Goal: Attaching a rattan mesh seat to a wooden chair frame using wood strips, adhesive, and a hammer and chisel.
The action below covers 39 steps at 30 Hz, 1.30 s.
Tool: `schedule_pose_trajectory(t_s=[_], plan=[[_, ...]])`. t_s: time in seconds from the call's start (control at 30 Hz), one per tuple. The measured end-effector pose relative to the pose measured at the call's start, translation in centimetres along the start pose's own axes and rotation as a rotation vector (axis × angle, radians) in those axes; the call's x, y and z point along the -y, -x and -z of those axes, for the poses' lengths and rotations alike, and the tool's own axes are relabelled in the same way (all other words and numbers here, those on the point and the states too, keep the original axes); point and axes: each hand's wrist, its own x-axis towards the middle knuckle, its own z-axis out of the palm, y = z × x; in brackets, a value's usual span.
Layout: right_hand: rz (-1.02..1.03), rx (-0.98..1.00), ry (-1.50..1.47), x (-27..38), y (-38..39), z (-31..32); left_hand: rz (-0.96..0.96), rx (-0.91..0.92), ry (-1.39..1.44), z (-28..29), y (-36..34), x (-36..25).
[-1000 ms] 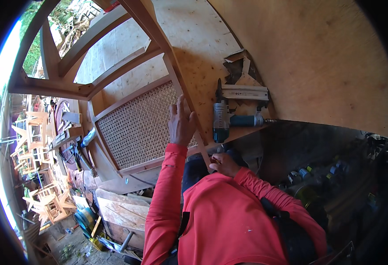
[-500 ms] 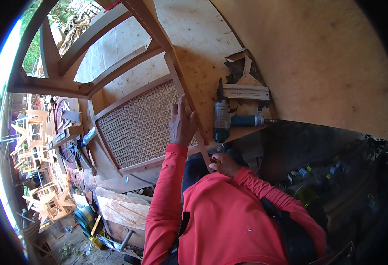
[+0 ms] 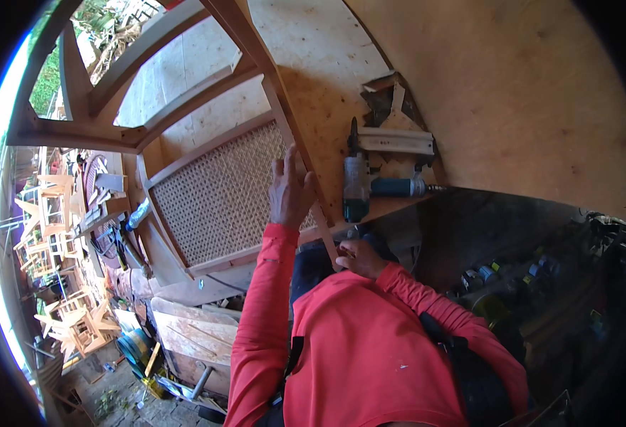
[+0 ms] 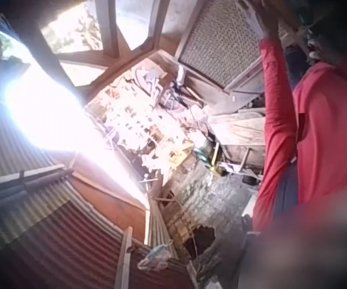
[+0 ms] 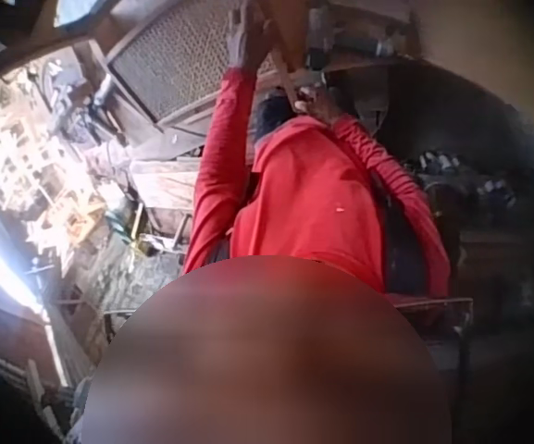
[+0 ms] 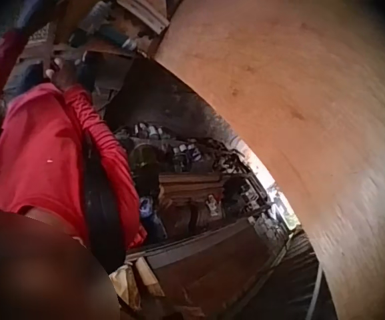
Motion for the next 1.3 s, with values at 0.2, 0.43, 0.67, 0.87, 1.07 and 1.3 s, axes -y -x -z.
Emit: schedule_pose_trajectory(t_s=[0.2,0.43,0.67,0.87,1.07,1.3], plan=[[-0.024,0.042,0.030,0.4,-0.4,0.2,-0.016,-0.015,0.030,0.5,0.2,0.1],[0.020,-0.010,0.017,0.2,0.1,0.1,-0.035,-0.020,0.024,0.1,0.2,0.4],[0.017,-0.012,-0.034,-0.2,0.3,0.0,-0.067,-0.056,-0.007,0.0,0.3,0.5],[0.047,-0.060,-0.001,-0.3,0.4,0.1,-0.066,-0.043,0.004,-0.1,0.3,0.5],[0.061,-0.075,-0.004,-0.4,0.4,-0.2,-0.050,-0.040,-0.004,-0.1,0.3,0.4],[0.012,-0.038,-0.010,-0.3,0.1,0.0,-0.064,-0.052,-0.001,-0.1,0.1,0.4]])
